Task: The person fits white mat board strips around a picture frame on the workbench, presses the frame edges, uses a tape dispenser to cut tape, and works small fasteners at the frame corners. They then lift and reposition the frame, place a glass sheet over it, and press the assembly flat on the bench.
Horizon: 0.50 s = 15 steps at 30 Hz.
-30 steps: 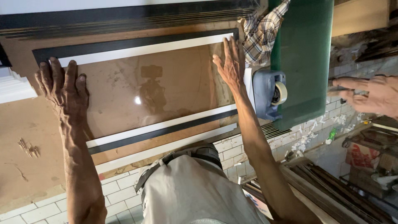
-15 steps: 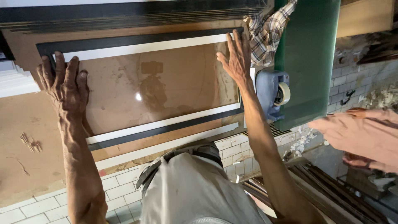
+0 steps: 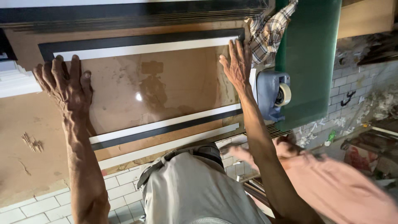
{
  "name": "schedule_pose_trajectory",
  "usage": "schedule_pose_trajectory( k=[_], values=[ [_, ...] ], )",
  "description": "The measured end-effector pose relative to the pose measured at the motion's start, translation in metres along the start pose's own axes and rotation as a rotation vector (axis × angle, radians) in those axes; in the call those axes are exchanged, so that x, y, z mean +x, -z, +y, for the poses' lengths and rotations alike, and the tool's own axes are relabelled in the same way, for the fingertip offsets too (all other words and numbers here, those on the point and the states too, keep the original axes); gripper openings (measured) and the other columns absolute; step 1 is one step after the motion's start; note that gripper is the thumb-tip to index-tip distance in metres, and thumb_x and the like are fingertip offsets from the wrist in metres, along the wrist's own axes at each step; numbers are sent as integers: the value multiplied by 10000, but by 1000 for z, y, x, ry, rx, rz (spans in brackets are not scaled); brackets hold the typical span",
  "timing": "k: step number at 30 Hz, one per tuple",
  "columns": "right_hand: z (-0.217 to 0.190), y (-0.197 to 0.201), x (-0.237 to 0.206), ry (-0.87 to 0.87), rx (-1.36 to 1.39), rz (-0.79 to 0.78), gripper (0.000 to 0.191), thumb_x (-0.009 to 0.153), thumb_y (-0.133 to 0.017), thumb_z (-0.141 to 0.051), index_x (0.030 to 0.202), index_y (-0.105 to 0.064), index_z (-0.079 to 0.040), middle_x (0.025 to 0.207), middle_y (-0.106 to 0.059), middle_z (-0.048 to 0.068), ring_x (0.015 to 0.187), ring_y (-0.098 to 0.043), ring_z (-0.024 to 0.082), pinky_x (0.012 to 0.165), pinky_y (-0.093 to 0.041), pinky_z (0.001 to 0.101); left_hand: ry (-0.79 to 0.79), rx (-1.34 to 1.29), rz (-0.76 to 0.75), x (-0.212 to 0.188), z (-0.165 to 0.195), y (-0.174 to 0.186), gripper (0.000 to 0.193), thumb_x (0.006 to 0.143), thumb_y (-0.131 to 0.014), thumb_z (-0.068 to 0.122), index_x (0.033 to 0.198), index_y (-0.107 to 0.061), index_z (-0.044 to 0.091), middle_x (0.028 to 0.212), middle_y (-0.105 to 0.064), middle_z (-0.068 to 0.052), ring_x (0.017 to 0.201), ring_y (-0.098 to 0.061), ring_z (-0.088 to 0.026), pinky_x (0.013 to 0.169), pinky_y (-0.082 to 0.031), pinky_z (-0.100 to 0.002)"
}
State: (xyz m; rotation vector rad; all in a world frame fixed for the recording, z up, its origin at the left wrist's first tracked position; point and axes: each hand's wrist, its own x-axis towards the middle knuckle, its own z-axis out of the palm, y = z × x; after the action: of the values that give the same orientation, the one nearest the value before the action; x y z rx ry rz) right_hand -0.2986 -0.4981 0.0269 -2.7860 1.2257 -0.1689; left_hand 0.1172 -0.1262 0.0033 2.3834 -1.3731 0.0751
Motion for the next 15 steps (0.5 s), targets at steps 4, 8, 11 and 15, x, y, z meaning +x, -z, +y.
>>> schedule_pose_trajectory(
  k=[4,8,11,15],
  values=[
    [10,-11,6,39,20,63,724,1002,-749,-365,1537,-457,27,1594,-436,203,1453,-376,469,1215,-291,578,19,40,46,-4,4,-10,564,1201,-390,463,1482,-694,80,1582,-480,-242,1441,-416,-476,1223,-268,-725],
    [18,-16,4,37,50,45,717,999,-762,-367,1533,-457,2,1587,-451,191,1475,-367,459,1234,-288,555,74,52,44,-7,3,-23,598,1212,-348,483,1543,-676,108,1653,-443,-256,1521,-348,-506,1226,-201,-729],
    [23,-14,6,100,45,77,688,1015,-775,-337,1538,-464,-15,1588,-456,197,1494,-353,465,1254,-290,534,60,111,57,1,4,-24,592,1168,-351,496,1570,-594,136,1659,-442,-264,1502,-324,-500,1224,-172,-718],
    [28,-4,4,97,144,124,720,963,-812,-272,1540,-467,-14,1583,-432,243,1477,-357,467,1240,-306,541,149,-50,-54,5,16,-8,581,1205,-389,511,1567,-545,84,1630,-394,-317,1495,-285,-555,1217,-153,-715]
  ],
)
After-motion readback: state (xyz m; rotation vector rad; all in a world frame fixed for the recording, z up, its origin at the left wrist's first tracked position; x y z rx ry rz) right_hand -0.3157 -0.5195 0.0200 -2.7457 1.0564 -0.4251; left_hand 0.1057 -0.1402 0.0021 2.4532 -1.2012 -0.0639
